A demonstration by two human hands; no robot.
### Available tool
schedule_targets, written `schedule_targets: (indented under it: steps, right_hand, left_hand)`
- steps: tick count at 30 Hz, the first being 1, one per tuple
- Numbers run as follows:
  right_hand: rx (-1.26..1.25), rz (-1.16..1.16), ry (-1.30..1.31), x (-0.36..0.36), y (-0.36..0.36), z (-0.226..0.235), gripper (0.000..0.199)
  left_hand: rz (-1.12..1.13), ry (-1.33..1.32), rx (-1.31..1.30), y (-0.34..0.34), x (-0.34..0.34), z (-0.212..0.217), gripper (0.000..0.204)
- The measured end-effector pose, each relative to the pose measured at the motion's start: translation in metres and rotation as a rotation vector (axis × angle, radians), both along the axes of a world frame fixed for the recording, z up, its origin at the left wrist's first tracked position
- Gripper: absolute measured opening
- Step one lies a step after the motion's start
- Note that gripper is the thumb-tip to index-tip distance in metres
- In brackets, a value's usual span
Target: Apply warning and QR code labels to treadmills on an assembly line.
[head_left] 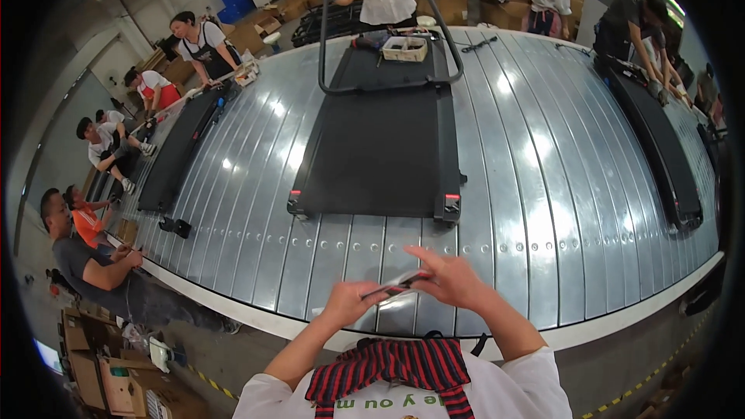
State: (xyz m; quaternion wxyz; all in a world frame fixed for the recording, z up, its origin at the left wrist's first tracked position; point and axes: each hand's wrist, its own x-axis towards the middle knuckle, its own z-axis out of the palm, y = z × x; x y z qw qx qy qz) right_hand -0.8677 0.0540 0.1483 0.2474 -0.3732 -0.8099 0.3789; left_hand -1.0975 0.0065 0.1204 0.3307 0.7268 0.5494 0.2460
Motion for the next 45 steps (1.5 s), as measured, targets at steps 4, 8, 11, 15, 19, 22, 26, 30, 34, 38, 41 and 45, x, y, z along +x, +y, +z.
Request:
schedule_targets:
  steps: [4,8,11,15,19,22,26,30,34,38,41,45]
  right_hand:
    - [0.008,0.049,-0.044,0.001,-0.01,-0.034,0.056]
    - [-0.016,0.052,-0.043,0.002,-0.033,-0.045,0.055]
    - [-0.131,0.09,-0.03,0.001,-0.047,-0.043,0.057]
    - [-0.041,0.108,0.0,-0.006,-0.057,-0.038,0.058]
    - [0.007,0.092,0.011,-0.014,-0.062,-0.035,0.056]
    - [0.013,0.085,-0.002,-0.021,-0.067,-0.037,0.054]
    - [-0.016,0.085,-0.046,-0.027,-0.074,-0.04,0.053]
    - [-0.045,0.085,-0.083,-0.034,-0.078,-0.039,0.052]
    - [-0.05,0.092,-0.087,-0.04,-0.08,-0.047,0.048]
    - [-0.05,0.043,0.063,-0.037,-0.075,-0.061,0.051]
    - [0.05,-0.077,0.2,-0.018,-0.053,-0.046,0.051]
    - [-0.123,-0.452,0.516,0.003,-0.021,-0.043,0.03]
  left_hand:
    - [-0.039,0.192,0.121,-0.022,-0.017,-0.013,0.015]
    - [-0.106,0.183,0.188,-0.042,-0.022,-0.022,0.013]
    - [-0.166,0.207,0.209,-0.045,-0.025,-0.016,0.016]
    - [-0.195,0.219,0.288,-0.049,-0.026,0.003,0.019]
    - [-0.199,0.196,0.319,-0.058,-0.036,-0.003,0.022]
    - [-0.187,0.197,0.27,-0.067,-0.039,-0.001,0.024]
    - [-0.201,0.199,0.183,-0.077,-0.04,0.005,0.02]
    - [-0.207,0.164,0.171,-0.083,-0.046,0.0,0.019]
    - [-0.226,0.187,0.133,-0.084,-0.056,-0.009,0.028]
    - [-0.237,0.202,0.174,-0.075,-0.068,-0.023,0.038]
    - [-0.255,0.216,0.203,-0.065,-0.076,-0.025,0.043]
    - [-0.303,0.248,0.266,-0.037,-0.079,-0.016,0.043]
